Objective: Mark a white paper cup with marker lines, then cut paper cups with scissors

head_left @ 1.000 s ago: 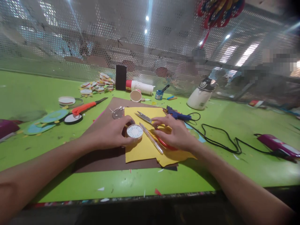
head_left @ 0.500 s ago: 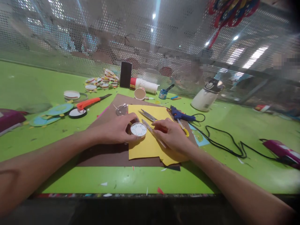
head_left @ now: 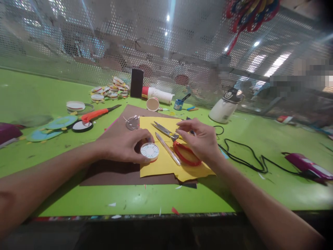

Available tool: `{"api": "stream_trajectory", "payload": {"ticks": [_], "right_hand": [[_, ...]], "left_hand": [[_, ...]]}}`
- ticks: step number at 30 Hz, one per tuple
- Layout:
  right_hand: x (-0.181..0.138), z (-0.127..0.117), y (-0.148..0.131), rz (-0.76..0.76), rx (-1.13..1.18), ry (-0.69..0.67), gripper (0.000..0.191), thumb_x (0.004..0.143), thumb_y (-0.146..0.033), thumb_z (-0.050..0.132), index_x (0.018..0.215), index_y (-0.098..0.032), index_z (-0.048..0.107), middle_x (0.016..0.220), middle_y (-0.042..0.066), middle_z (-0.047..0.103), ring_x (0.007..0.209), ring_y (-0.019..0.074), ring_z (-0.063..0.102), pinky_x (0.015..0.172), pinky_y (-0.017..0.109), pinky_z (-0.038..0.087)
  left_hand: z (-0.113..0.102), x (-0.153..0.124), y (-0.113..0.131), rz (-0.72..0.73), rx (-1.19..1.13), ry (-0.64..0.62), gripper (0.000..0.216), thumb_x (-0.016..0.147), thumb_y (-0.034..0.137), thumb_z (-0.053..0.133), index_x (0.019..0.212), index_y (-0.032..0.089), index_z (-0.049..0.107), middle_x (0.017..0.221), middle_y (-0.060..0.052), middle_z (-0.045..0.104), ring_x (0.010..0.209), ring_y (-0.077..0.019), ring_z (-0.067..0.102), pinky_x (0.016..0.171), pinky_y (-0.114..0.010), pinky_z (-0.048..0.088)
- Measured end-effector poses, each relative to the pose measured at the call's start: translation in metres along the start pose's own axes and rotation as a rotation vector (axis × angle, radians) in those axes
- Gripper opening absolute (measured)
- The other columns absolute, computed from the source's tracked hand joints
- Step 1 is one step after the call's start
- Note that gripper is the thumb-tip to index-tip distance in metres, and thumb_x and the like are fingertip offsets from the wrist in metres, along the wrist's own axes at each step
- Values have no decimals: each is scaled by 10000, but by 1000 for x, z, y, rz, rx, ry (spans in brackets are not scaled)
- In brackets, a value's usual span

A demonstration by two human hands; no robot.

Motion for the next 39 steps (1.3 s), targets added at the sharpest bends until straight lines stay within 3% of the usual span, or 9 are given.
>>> {"api": "stream_trajectory", "payload": {"ticks": [3, 8, 17, 20, 23, 29, 36, 39], "right_hand": [[0, 6, -3, -74, -179, -169, 203, 903, -198, 629, 1089, -175, 707, 1006, 86, 739, 920, 219, 652, 851, 388, 528], [-6, 19, -10, -172, -316, -480, 182, 918, -143, 583, 958, -153, 761, 1170, 138, 702, 1059, 290, 535, 952, 482, 426], [-10, 16, -22, -185, -411, -654, 291, 993, -214, 469, 964, -157, 754, 1036, 130, 660, 971, 254, 492, 865, 418, 392], [-11, 14, -25, -191, -438, -698, 222, 967, -247, 544, 1017, -148, 736, 1094, 128, 645, 1001, 258, 493, 851, 403, 389], [-12, 13, -26, -219, -472, -706, 194, 948, -246, 582, 1019, -143, 731, 1091, 117, 640, 1001, 256, 488, 828, 386, 380], [-11, 18, -20, -248, -527, -610, 189, 940, -242, 590, 847, -166, 736, 888, 80, 648, 889, 233, 476, 755, 365, 335], [-10, 30, -17, -252, -517, -518, 259, 872, -78, 525, 651, -146, 641, 704, 105, 621, 769, 229, 456, 705, 385, 306], [-11, 31, -17, -228, -442, -465, 222, 831, -70, 564, 637, -154, 629, 683, 101, 625, 754, 231, 485, 702, 380, 347]], "left_hand": [[0, 0, 1, 10, 14, -1, 512, 745, 570, 662, 1099, 207, 588, 1011, -54, 656, 899, -242, 601, 774, -339, 451], [0, 2, 4, 49, 32, 5, 486, 758, 558, 647, 1076, 193, 599, 1074, -69, 657, 967, -264, 598, 834, -360, 448], [0, 0, 5, 66, 12, -3, 464, 758, 510, 663, 1097, 200, 601, 1105, -66, 656, 1000, -262, 594, 874, -361, 451], [-1, 1, 4, 51, 26, -11, 471, 744, 511, 672, 1098, 209, 602, 1105, -63, 657, 1001, -267, 598, 869, -358, 455], [-1, 2, 3, 38, 42, -18, 486, 732, 506, 673, 1103, 200, 600, 1104, -72, 655, 990, -271, 602, 854, -360, 457], [-1, 1, 3, 53, 48, -5, 478, 734, 519, 662, 1085, 198, 609, 1089, -72, 666, 980, -267, 606, 836, -347, 455], [0, 1, 4, 49, 47, -17, 472, 746, 507, 659, 1094, 195, 596, 1101, -64, 654, 987, -261, 597, 845, -354, 454], [0, 1, 5, 34, 35, -27, 476, 745, 503, 658, 1096, 187, 593, 1093, -67, 647, 975, -258, 594, 838, -358, 454]]}}
Point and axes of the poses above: each hand's wrist, its own x-axis towards the middle knuckle, its own z-axis out of the palm, y = z × x, the point moved 3 cm from there along x, towards the middle knuckle
